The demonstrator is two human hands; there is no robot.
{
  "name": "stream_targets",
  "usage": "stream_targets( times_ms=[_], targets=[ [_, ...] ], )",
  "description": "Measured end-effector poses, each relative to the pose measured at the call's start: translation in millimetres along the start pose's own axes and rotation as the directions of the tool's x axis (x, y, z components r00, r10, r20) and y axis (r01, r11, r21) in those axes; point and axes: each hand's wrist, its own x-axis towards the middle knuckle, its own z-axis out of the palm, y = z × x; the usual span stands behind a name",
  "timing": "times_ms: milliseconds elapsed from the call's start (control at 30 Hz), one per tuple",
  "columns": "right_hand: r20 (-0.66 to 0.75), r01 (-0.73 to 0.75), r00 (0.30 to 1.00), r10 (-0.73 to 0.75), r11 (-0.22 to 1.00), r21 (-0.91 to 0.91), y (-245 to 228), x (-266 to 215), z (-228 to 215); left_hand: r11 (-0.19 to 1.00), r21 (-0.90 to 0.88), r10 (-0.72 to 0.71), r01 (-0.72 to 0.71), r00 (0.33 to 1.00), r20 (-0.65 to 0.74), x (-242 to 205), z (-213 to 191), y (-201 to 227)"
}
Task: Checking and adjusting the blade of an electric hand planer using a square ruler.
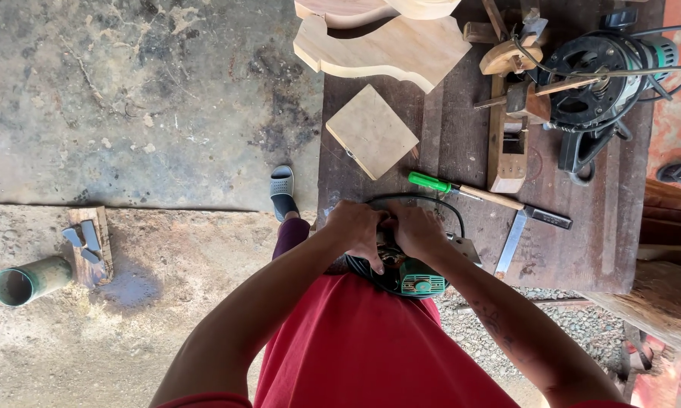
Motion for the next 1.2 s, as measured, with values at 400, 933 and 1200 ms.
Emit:
stream_targets(
  times_ms=[400, 933, 1200],
  targets=[
    [-0.038, 0.410, 0.906, -0.422, 0.851, 0.327, 57, -8, 5, 0.993, 0.115, 0.040, -0.039, 0.999, -0.009, 9, 3, -2],
    [-0.054, 0.650, 0.760, -0.648, 0.755, 0.089, 48, 1, 3, 0.993, 0.116, 0.035, -0.034, 0.999, -0.009, 10, 9, -4],
    [0.020, 0.702, 0.711, -0.703, 0.711, 0.022, 48, 10, 6, 0.988, 0.148, 0.026, -0.034, 0.998, 0.057, 12, 9, -5]
  ],
)
